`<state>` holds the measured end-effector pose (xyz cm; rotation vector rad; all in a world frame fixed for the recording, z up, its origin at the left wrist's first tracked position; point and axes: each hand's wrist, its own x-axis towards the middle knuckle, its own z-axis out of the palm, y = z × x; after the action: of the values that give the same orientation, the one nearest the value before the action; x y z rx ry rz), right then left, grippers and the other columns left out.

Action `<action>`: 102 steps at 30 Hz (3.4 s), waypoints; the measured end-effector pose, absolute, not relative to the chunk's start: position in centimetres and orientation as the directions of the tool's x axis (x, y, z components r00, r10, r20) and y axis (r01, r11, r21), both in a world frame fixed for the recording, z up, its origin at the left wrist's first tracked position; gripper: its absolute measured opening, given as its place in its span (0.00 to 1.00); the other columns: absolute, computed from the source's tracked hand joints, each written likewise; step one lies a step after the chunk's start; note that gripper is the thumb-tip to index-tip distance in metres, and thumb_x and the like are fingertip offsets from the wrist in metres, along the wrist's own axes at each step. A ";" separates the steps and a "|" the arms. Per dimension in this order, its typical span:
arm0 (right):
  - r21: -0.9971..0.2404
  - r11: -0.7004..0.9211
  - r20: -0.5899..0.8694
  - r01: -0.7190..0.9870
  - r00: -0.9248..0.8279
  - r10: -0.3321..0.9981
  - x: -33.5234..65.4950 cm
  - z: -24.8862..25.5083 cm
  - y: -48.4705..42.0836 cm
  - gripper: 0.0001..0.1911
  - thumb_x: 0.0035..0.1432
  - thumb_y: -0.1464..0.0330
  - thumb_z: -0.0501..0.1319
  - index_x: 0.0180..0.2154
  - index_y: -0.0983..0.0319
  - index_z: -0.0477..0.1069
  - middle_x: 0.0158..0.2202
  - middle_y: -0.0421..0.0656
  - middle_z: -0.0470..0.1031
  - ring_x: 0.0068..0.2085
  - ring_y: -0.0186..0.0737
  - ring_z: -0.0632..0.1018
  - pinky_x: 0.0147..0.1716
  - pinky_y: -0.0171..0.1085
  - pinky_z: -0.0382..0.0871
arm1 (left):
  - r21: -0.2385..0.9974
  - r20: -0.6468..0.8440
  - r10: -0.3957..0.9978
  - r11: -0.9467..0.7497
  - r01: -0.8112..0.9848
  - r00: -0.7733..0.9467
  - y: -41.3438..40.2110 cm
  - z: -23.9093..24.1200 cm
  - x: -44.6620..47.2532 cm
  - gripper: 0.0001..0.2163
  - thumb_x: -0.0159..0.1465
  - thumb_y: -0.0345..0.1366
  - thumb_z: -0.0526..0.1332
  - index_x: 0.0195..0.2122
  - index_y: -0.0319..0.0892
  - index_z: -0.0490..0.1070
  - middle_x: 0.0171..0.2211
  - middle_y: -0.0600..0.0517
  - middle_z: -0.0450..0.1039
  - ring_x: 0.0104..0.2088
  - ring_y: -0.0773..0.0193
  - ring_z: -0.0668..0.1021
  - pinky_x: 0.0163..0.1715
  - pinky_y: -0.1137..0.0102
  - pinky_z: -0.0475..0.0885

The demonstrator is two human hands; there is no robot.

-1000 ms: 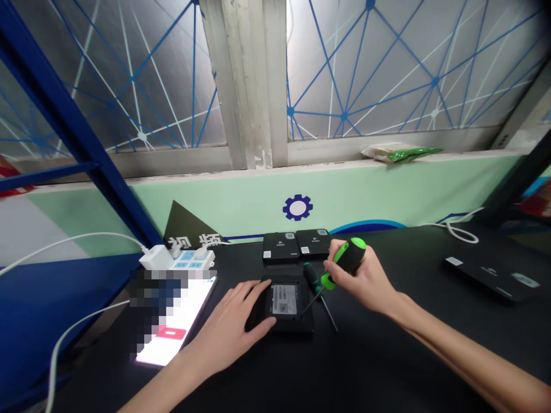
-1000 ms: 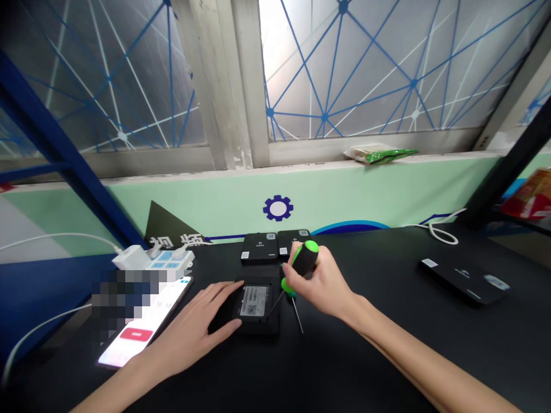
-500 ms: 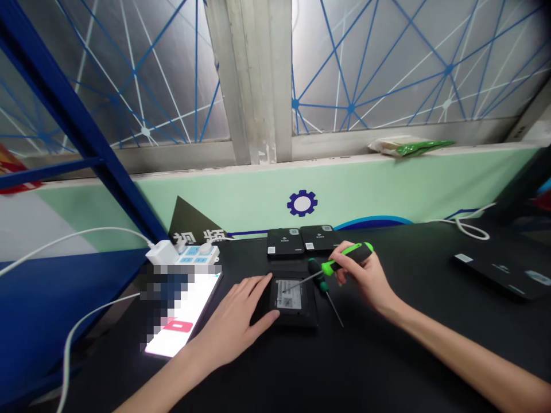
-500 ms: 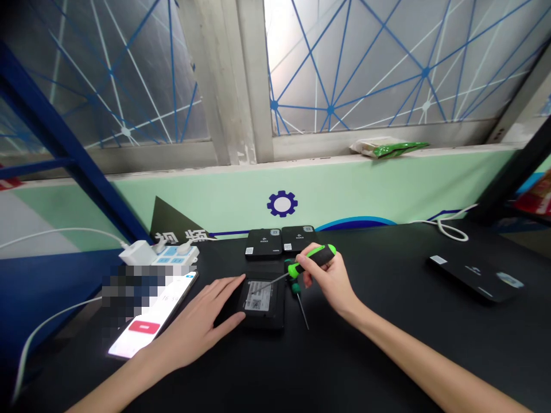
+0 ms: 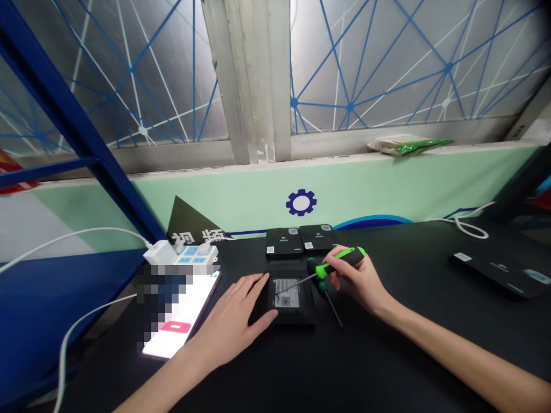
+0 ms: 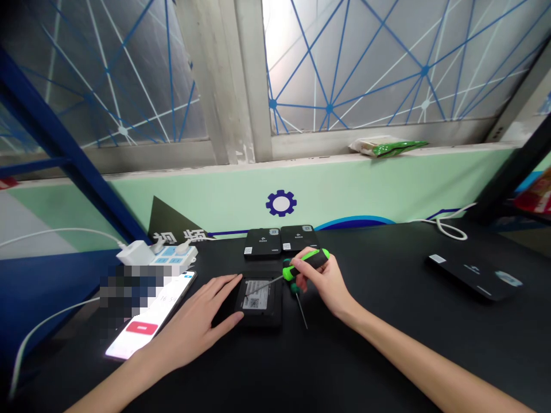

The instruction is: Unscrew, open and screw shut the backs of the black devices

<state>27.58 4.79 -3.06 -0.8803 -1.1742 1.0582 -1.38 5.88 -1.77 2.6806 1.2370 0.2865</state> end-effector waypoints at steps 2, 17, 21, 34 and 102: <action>-0.939 0.273 0.264 -0.210 0.070 0.962 27.7 -3.0 4.9 0.13 0.57 0.61 0.68 0.28 0.63 0.73 0.18 0.38 0.71 0.18 0.32 0.69 0.20 0.33 0.62 | 0.218 0.141 0.763 -0.646 0.732 0.631 5.9 -1.8 -1.4 0.28 0.71 0.53 0.50 0.69 0.50 0.51 0.65 0.45 0.60 0.63 0.47 0.65 0.59 0.52 0.65; -0.882 0.186 0.143 -0.433 0.129 0.981 28.5 -3.2 5.8 0.12 0.54 0.64 0.68 0.24 0.63 0.72 0.11 0.34 0.63 0.13 0.28 0.62 0.14 0.30 0.53 | 0.186 0.131 0.799 -0.601 0.777 0.587 5.8 -1.7 -1.1 0.28 0.71 0.52 0.51 0.69 0.46 0.53 0.65 0.44 0.60 0.63 0.46 0.66 0.57 0.52 0.67; -0.880 0.178 0.135 -0.441 0.127 0.983 28.5 -3.4 5.9 0.11 0.54 0.65 0.67 0.24 0.63 0.72 0.10 0.34 0.62 0.12 0.28 0.61 0.14 0.30 0.52 | 0.191 0.134 0.791 -0.611 0.768 0.597 5.8 -1.6 -1.1 0.28 0.71 0.52 0.52 0.69 0.46 0.53 0.65 0.43 0.60 0.62 0.46 0.67 0.56 0.52 0.69; -0.901 0.166 0.111 -0.400 0.157 0.981 28.7 -4.0 6.1 0.11 0.53 0.65 0.67 0.23 0.63 0.71 0.10 0.33 0.61 0.12 0.27 0.60 0.13 0.30 0.51 | 0.226 0.121 0.802 -0.596 0.771 0.585 5.9 -1.6 -1.2 0.28 0.71 0.53 0.52 0.69 0.49 0.52 0.65 0.44 0.61 0.62 0.46 0.67 0.56 0.52 0.68; -0.931 0.348 0.362 0.111 0.161 0.918 28.2 -2.5 5.0 0.16 0.57 0.56 0.67 0.31 0.62 0.72 0.18 0.39 0.71 0.19 0.34 0.69 0.19 0.34 0.62 | 0.392 0.382 0.607 -0.789 0.472 0.697 4.7 0.2 -0.3 0.11 0.69 0.32 0.55 0.31 0.45 0.75 0.39 0.50 0.78 0.41 0.59 0.78 0.45 0.59 0.72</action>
<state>28.16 4.96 -2.51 -1.0724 -1.2846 0.7721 -0.28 4.66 0.22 2.6438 0.8585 0.7329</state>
